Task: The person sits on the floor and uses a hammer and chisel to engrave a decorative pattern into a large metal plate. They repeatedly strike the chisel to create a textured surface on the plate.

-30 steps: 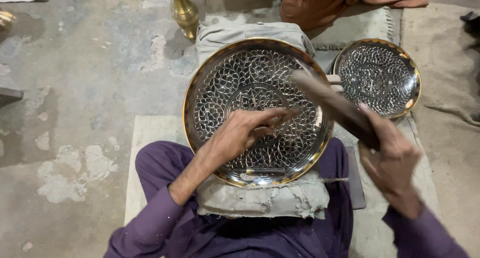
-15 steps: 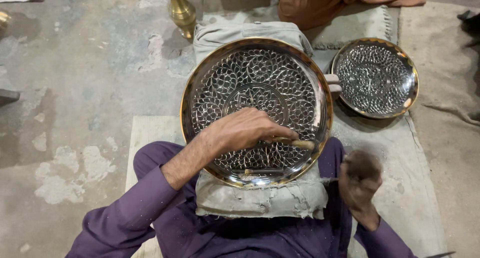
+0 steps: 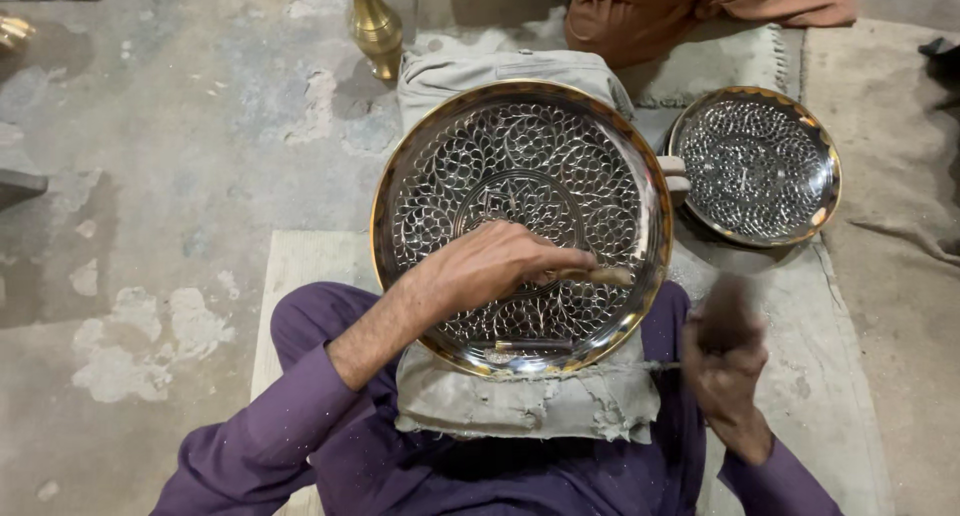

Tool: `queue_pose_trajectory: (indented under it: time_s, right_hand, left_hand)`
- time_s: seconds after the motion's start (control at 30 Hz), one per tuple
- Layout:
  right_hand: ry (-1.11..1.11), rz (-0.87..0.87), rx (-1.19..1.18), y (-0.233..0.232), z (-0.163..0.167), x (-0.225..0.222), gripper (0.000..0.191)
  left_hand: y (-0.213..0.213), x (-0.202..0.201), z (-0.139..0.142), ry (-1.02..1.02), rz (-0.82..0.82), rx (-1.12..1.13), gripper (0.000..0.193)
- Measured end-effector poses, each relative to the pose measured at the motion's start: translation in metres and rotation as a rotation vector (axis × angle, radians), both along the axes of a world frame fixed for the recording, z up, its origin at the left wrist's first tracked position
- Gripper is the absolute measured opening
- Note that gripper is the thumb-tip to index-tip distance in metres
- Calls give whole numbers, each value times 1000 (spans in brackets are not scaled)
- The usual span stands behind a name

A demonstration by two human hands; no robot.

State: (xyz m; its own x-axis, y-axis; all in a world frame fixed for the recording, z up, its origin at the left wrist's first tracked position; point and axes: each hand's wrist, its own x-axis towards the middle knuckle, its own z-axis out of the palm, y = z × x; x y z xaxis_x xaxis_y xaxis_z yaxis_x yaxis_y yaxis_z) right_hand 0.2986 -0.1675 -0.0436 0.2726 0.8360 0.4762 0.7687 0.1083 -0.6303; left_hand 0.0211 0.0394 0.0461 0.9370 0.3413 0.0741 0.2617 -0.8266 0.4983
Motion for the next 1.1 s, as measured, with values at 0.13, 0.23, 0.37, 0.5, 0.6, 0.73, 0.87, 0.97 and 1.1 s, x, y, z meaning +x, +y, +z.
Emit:
queue_pose_trajectory:
  time_s: [0.13,0.23,0.37,0.5,0.6,0.73,0.87,0.97,1.1]
  right_hand:
    - [-47,-1,149,0,-2,0,46]
    - [-135,-15,27,0,4,2,45]
    - [-260,-166,-225,6,21,12,59]
    - [-177,-107,-355,11,42,31,66]
    - [-141,-94,-521,19,58,38,72]
    - [-384,70,-288,33,92,41,69]
    - [-484,116,-239,49,127,32,72]
    - [-552,102,-235,57,149,19,73]
    - [-631,82,-293,69,172,5,75]
  left_hand:
    - [-1,1,0,-10,-38,-16,53]
    - [-4,-2,2,-72,-2,-11,58]
    - [-10,-15,4,-363,232,-269,52]
    - [-23,-23,-7,-580,534,-364,48]
    - [-25,-20,-18,-576,620,-385,49]
    - [-24,-21,-24,-576,568,-314,49]
    - [-24,-23,-22,-569,525,-306,52]
    - [-25,-23,-20,-570,516,-335,52]
    - [-25,-22,-18,-583,508,-351,52]
